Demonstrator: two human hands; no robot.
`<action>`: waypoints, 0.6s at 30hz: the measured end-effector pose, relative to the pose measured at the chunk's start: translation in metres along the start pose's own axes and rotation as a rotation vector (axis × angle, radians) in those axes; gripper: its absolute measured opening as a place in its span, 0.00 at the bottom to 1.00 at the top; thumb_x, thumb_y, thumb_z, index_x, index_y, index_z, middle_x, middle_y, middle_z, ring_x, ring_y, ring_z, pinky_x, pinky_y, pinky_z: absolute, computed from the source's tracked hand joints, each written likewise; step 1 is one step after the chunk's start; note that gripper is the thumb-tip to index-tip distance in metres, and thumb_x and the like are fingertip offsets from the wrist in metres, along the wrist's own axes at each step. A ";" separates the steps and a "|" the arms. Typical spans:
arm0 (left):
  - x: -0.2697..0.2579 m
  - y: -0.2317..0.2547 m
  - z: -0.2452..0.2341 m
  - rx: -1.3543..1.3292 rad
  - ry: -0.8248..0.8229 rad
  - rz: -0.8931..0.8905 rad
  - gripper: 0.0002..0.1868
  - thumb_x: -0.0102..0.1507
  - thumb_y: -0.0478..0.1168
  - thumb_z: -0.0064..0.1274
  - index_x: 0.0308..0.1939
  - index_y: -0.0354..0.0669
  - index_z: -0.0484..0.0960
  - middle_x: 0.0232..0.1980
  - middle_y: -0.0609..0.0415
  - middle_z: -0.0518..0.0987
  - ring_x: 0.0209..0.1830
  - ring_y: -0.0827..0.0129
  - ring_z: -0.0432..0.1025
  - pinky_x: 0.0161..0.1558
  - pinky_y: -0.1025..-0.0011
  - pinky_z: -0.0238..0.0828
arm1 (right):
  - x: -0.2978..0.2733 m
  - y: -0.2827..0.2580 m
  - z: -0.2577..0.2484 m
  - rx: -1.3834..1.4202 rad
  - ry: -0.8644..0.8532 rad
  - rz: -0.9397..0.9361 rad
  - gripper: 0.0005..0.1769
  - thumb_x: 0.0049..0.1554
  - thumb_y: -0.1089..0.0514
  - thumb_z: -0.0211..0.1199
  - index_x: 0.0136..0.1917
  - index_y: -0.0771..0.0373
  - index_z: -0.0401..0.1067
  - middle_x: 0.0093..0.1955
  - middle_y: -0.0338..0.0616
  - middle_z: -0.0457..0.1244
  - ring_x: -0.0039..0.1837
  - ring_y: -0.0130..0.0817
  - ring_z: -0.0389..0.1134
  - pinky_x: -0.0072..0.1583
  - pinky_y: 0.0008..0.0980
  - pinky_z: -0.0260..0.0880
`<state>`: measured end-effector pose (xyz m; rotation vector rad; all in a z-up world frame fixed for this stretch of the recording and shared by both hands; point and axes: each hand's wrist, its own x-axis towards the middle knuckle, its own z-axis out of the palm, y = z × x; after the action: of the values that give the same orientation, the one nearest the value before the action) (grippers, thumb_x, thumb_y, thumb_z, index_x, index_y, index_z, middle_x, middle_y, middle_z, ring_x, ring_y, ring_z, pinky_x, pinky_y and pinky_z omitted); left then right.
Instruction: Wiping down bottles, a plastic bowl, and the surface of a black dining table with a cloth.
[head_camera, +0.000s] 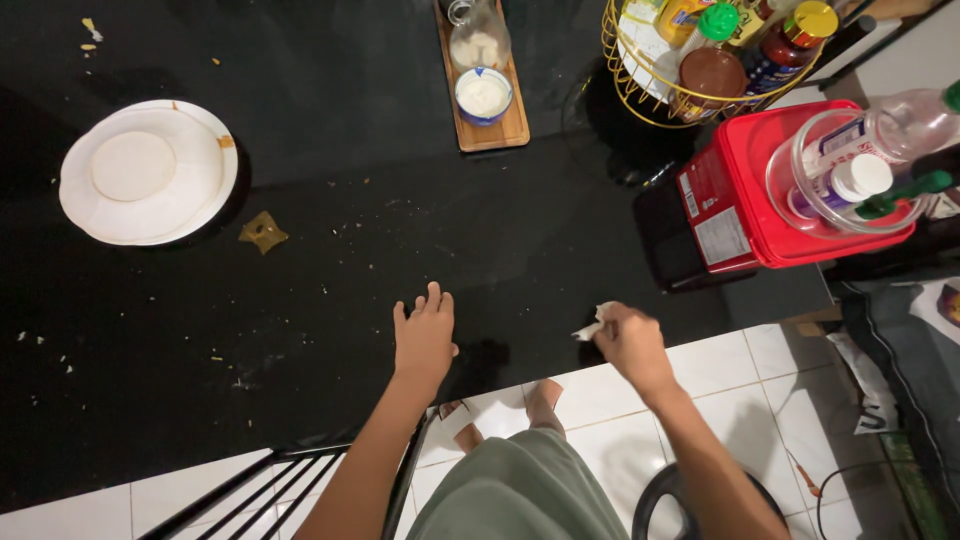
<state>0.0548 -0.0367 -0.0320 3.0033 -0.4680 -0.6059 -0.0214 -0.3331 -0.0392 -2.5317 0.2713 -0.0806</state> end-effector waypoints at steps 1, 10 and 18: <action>0.001 0.002 0.001 0.001 0.000 0.000 0.46 0.53 0.42 0.71 0.72 0.40 0.64 0.77 0.48 0.59 0.66 0.60 0.67 0.72 0.47 0.53 | 0.000 0.004 0.000 0.000 0.000 0.001 0.11 0.47 0.65 0.70 0.46 0.67 0.76 0.37 0.53 0.68 0.42 0.50 0.73 0.45 0.42 0.73; 0.003 -0.001 0.003 -0.015 -0.007 0.000 0.48 0.53 0.42 0.72 0.72 0.42 0.63 0.78 0.50 0.56 0.71 0.60 0.64 0.73 0.48 0.50 | 0.013 -0.012 -0.009 0.006 -0.102 0.143 0.20 0.46 0.51 0.78 0.45 0.66 0.77 0.38 0.53 0.70 0.42 0.47 0.74 0.46 0.39 0.74; 0.002 0.006 -0.012 0.028 -0.133 -0.064 0.49 0.55 0.42 0.71 0.75 0.44 0.60 0.79 0.49 0.54 0.70 0.60 0.65 0.74 0.46 0.47 | 0.011 0.007 -0.002 0.007 -0.128 0.017 0.17 0.46 0.58 0.72 0.46 0.68 0.73 0.47 0.56 0.71 0.48 0.51 0.75 0.50 0.41 0.75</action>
<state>0.0598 -0.0431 -0.0213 3.0270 -0.3906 -0.8145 -0.0116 -0.3418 -0.0414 -2.5147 0.2417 0.0868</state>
